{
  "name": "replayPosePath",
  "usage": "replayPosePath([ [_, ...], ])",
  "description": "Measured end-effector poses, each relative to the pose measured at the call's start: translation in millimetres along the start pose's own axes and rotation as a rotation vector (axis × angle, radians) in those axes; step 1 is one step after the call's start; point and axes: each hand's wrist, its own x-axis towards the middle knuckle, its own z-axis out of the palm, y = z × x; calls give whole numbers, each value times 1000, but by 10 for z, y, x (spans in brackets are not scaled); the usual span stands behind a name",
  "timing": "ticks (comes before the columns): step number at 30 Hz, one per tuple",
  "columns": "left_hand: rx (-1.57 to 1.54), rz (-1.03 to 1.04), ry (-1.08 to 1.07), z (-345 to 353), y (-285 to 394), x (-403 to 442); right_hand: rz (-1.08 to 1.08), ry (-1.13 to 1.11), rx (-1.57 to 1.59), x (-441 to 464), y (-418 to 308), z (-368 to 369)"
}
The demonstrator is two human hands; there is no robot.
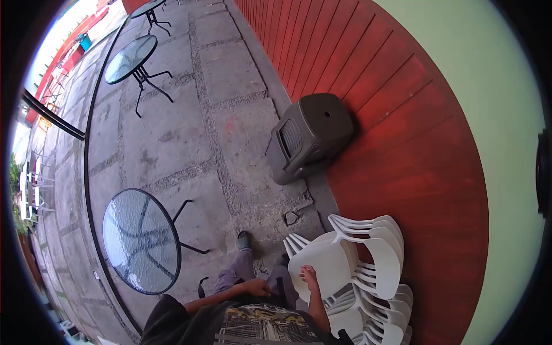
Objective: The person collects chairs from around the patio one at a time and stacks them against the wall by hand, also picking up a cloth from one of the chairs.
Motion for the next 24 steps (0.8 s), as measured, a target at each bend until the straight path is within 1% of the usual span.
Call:
replayPosePath([
  [1,-50,43,46,-130,-15,-51,-27,-34,-16,43,-234,214],
  [4,-367,24,-14,-247,-446,-92,-106,-91,-93,168,-1020,684],
  [7,-405,-66,-204,-563,-599,-129,-186,-153,-122,396,-1399,986],
  [8,-430,-73,-229,-679,-708,-101,-223,-177,-119,497,-1508,1042],
  [10,-471,-85,-268,-993,-929,-11,-185,-167,-186,566,-1846,1147],
  [11,-475,-213,-266,-1228,-827,-36,-166,-167,-219,602,-1996,1214],
  [13,-472,-476,-239,-1929,-509,-124,-90,-149,-235,790,-2192,1336],
  [14,-432,-253,-218,-2014,-836,46,-42,-142,-256,916,-2264,1384],
  [17,-343,-299,-282,-3051,-723,151,65,-159,-368,1407,-2481,1506],
  [18,-234,-297,-161,-3432,-661,120,76,-180,-408,1514,-2687,1568],
  [19,-236,-243,-85,-3744,-571,65,86,-198,-445,1627,-2900,1654],
  [20,-235,-186,-8,-4017,-542,56,82,-163,-447,1736,-3154,1763],
  [21,-232,-125,69,-4284,-510,73,-10,-190,-452,1912,-3484,1843],
  [23,-310,-59,111,-4591,-500,81,-168,-247,-467,2146,-4003,1989],
  [24,-350,-28,141,-4755,-509,56,-75,-245,-434,2179,-4390,2109],
])
